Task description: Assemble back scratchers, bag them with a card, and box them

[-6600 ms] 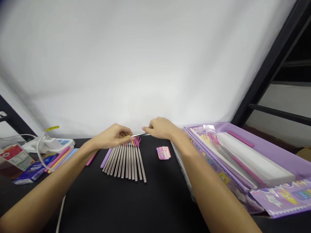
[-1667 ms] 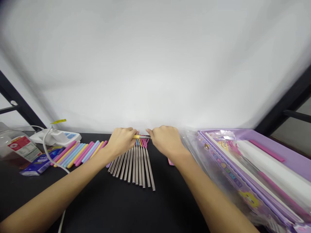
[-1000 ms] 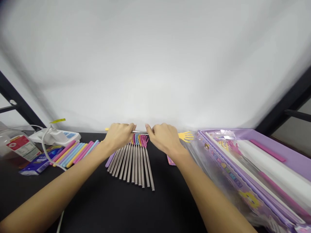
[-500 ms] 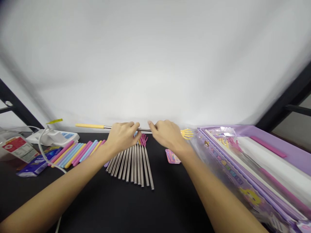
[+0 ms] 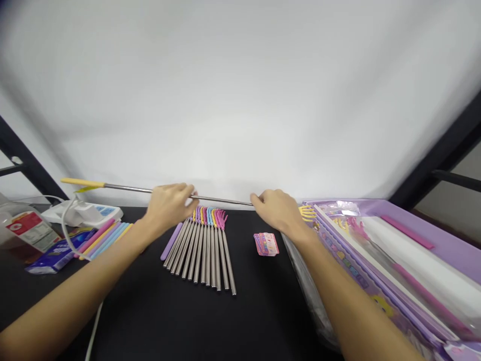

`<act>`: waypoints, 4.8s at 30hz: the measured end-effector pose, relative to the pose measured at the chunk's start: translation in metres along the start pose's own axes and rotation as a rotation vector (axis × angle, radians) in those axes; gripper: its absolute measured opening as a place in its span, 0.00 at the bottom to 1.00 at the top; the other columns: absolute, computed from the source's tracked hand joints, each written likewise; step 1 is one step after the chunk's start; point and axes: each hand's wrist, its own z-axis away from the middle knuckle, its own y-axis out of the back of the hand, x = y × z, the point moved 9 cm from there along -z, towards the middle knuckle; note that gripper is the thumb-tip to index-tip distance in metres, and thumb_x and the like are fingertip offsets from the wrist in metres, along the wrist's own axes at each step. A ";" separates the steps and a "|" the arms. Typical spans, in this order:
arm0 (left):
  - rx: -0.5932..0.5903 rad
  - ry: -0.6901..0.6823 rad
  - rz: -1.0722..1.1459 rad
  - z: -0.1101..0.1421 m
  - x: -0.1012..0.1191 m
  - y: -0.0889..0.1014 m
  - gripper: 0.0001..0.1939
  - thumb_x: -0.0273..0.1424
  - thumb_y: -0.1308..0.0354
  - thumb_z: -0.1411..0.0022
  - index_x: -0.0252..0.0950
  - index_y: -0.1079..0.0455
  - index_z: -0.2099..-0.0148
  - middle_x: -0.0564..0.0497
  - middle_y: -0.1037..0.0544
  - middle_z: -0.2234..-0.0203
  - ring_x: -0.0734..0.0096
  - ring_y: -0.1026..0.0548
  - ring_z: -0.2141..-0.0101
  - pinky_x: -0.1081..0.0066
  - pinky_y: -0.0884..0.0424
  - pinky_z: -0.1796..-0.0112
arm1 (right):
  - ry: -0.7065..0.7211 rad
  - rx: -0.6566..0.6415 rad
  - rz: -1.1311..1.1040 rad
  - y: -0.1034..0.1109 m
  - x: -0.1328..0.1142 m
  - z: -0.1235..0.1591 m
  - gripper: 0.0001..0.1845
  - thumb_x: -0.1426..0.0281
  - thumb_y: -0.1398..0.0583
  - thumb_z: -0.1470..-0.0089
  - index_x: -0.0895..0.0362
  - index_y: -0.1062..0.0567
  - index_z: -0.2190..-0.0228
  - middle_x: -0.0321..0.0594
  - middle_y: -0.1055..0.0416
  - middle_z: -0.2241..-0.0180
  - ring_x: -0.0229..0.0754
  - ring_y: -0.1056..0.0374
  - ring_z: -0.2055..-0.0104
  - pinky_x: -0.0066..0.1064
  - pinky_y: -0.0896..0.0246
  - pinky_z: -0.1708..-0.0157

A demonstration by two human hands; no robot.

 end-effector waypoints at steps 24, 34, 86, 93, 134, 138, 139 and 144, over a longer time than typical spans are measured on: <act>0.148 -0.047 -0.027 0.003 0.016 0.015 0.08 0.30 0.48 0.39 0.35 0.32 0.69 0.47 0.29 0.74 0.61 0.30 0.69 0.62 0.41 0.64 | 0.011 0.101 -0.112 -0.001 -0.024 0.013 0.24 0.62 0.54 0.42 0.56 0.29 0.83 0.44 0.32 0.80 0.40 0.42 0.78 0.32 0.58 0.75; 0.263 -0.009 -0.133 0.008 -0.035 0.031 0.07 0.29 0.47 0.38 0.35 0.30 0.68 0.46 0.29 0.71 0.60 0.30 0.68 0.62 0.39 0.64 | -0.017 0.153 -0.067 0.016 0.001 0.007 0.25 0.62 0.52 0.42 0.57 0.28 0.84 0.43 0.33 0.82 0.40 0.44 0.79 0.33 0.58 0.75; -0.249 -0.090 0.204 0.008 0.067 -0.024 0.10 0.17 0.51 0.44 0.35 0.33 0.67 0.48 0.24 0.77 0.60 0.24 0.76 0.67 0.41 0.76 | 0.008 0.196 0.040 0.005 -0.070 0.030 0.32 0.64 0.57 0.34 0.59 0.20 0.75 0.52 0.22 0.73 0.49 0.27 0.71 0.34 0.47 0.69; -0.141 -0.217 0.252 0.007 0.075 -0.009 0.06 0.27 0.50 0.36 0.35 0.32 0.65 0.51 0.26 0.76 0.66 0.26 0.75 0.68 0.42 0.78 | 0.055 0.127 -0.097 -0.005 -0.062 0.022 0.32 0.63 0.58 0.34 0.58 0.22 0.77 0.49 0.22 0.72 0.45 0.28 0.70 0.32 0.48 0.70; 0.086 -0.230 -0.018 0.000 0.036 0.013 0.08 0.29 0.53 0.34 0.35 0.32 0.60 0.46 0.29 0.70 0.59 0.30 0.65 0.61 0.41 0.62 | 0.012 0.133 0.019 0.005 -0.026 0.012 0.32 0.58 0.57 0.38 0.57 0.22 0.79 0.49 0.25 0.77 0.47 0.31 0.72 0.34 0.56 0.74; 0.077 -0.030 -0.041 0.003 -0.019 0.006 0.08 0.31 0.50 0.37 0.33 0.32 0.61 0.45 0.26 0.71 0.58 0.29 0.68 0.61 0.40 0.62 | -0.077 0.136 0.072 0.019 0.006 0.010 0.28 0.59 0.54 0.41 0.57 0.23 0.80 0.48 0.27 0.77 0.47 0.33 0.73 0.33 0.57 0.75; 0.077 0.020 -0.053 0.005 -0.036 0.004 0.08 0.31 0.50 0.38 0.34 0.32 0.62 0.45 0.26 0.72 0.58 0.29 0.69 0.61 0.40 0.62 | -0.102 0.130 0.080 0.021 0.016 0.009 0.27 0.60 0.54 0.42 0.57 0.23 0.80 0.48 0.28 0.78 0.46 0.34 0.73 0.32 0.57 0.75; 0.121 0.123 -0.101 0.005 -0.068 0.015 0.09 0.34 0.49 0.38 0.35 0.31 0.65 0.45 0.25 0.73 0.56 0.27 0.68 0.60 0.41 0.61 | -0.128 0.141 0.051 0.024 0.027 0.006 0.25 0.62 0.52 0.43 0.57 0.24 0.81 0.47 0.29 0.80 0.45 0.36 0.75 0.32 0.58 0.75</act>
